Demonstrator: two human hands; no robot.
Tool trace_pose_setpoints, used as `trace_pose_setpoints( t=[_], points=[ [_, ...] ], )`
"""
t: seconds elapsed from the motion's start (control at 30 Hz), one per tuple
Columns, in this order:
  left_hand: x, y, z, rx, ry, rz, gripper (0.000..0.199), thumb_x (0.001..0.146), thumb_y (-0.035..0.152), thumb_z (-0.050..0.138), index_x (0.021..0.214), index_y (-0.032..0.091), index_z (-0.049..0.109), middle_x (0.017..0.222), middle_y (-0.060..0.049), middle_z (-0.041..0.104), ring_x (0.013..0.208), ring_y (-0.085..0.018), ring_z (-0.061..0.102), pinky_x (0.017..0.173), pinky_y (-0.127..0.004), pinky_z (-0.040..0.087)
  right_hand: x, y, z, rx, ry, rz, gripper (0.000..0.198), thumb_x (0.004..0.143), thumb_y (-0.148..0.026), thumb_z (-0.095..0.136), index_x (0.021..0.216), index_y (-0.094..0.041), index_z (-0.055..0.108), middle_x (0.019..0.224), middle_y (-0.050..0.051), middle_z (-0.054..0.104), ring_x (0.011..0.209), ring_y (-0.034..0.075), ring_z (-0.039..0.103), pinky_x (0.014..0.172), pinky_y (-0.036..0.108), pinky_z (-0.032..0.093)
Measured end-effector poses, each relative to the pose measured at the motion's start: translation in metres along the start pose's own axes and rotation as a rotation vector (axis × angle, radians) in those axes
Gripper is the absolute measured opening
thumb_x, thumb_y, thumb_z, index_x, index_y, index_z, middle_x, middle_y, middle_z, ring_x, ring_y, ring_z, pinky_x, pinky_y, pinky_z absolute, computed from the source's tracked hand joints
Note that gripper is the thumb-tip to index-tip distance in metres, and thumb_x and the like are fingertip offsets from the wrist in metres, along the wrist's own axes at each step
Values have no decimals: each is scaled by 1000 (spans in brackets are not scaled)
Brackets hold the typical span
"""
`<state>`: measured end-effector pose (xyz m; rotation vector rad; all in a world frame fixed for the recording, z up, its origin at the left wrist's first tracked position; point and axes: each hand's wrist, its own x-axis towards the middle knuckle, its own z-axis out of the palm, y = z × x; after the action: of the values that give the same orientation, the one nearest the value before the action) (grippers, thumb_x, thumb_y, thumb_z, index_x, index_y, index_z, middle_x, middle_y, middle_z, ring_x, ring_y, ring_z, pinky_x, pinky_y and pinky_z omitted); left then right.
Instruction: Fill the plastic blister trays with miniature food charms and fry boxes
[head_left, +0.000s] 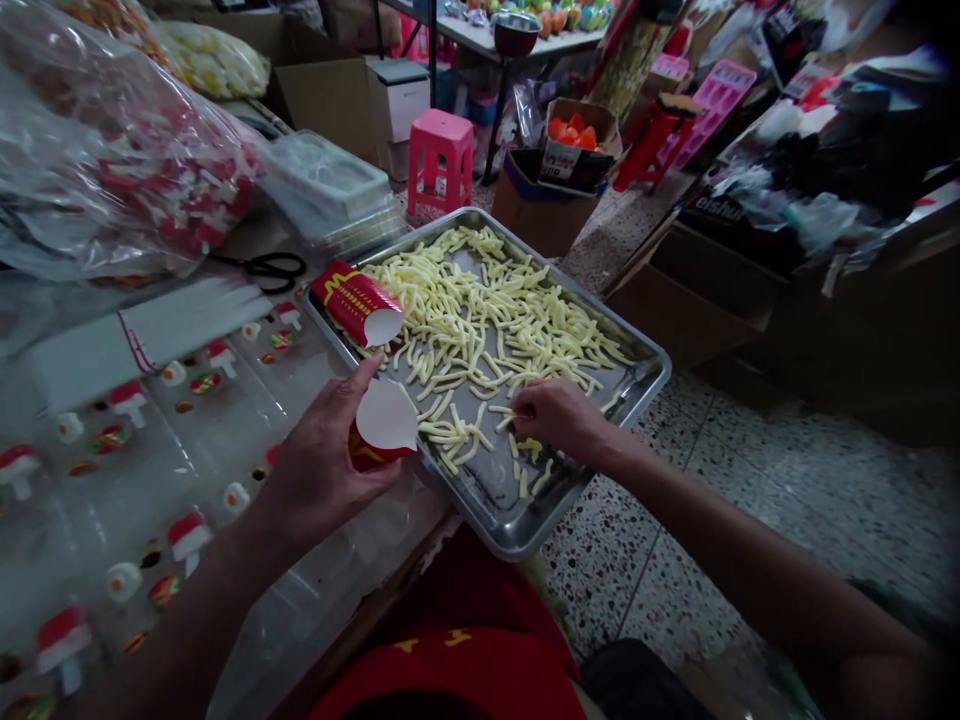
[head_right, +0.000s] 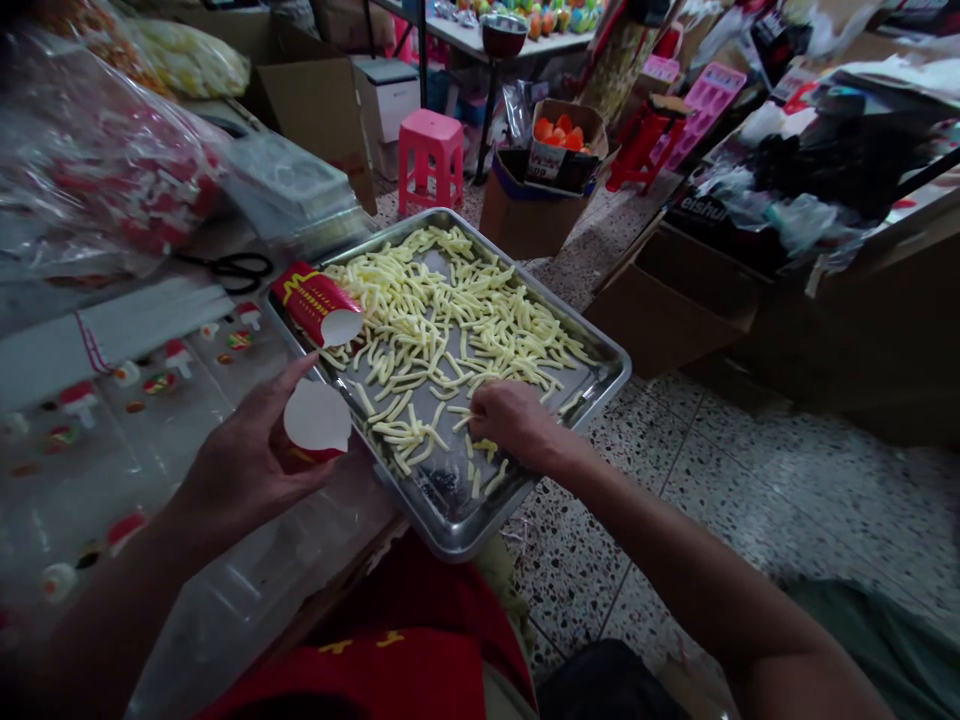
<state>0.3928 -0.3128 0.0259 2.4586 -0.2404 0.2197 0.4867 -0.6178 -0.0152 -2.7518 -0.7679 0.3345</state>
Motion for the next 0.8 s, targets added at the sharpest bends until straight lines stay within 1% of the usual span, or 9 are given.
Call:
trace_pose_setpoints(
  t=[0.13,0.27,0.33,0.47,0.57,0.6,0.67,0.73,0.8],
  points=[
    [0,1,9,-21,-34,36,94,72,27,73,155,28,30,139,-9,55,121,-31,57,106,-46,48,3,4,-2,-83,13,-106,9,71,-17,71,79,-21,71,81,1,67,70,16,55,62,27,35],
    [-5,-1,14,-49,-70,-6,93,74,29,72,156,26,29,141,-11,53,123,-32,57,107,-47,48,4,3,-16,-227,89,-301,6,76,-16,66,80,-21,68,91,5,69,89,22,56,78,34,37],
    [-6,-2,14,-58,-84,-14,93,73,29,72,156,26,29,141,-12,53,123,-32,57,106,-47,48,7,1,-24,-288,65,-408,6,79,-15,64,81,-21,65,92,6,69,94,24,53,84,36,35],
    [-4,0,10,-13,-148,-17,94,72,29,74,156,24,30,141,-13,54,124,-33,56,104,-47,49,17,1,-24,-364,-24,-546,11,83,-11,60,78,-21,61,82,6,68,91,23,51,84,37,33],
    [0,3,7,33,-191,5,96,71,27,74,156,24,30,141,-13,54,124,-33,56,103,-46,49,22,4,-12,-290,-41,-587,14,85,-9,58,76,-19,61,80,6,67,87,22,51,82,36,35],
    [2,5,7,42,-200,15,96,71,26,74,156,24,30,141,-13,54,124,-32,56,103,-46,49,23,5,-7,-230,-18,-557,15,84,-8,58,74,-19,61,78,6,67,85,21,52,80,35,36],
    [7,8,8,58,-207,25,96,71,25,74,156,25,30,143,-12,53,124,-32,57,103,-44,50,24,5,-1,-9,83,-381,12,78,-10,62,69,-19,61,73,4,65,77,19,53,74,33,38],
    [13,11,11,80,-206,23,95,71,26,74,156,24,31,143,-13,52,124,-32,57,103,-45,49,25,3,-4,360,213,-129,8,73,-17,66,68,-20,61,69,2,63,67,17,53,65,31,40],
    [21,15,18,95,-199,20,95,71,27,75,155,22,33,143,-14,52,126,-34,55,105,-45,48,27,-3,-16,764,331,68,13,71,-27,71,71,-21,60,68,0,62,60,15,53,58,29,41]
  ],
)
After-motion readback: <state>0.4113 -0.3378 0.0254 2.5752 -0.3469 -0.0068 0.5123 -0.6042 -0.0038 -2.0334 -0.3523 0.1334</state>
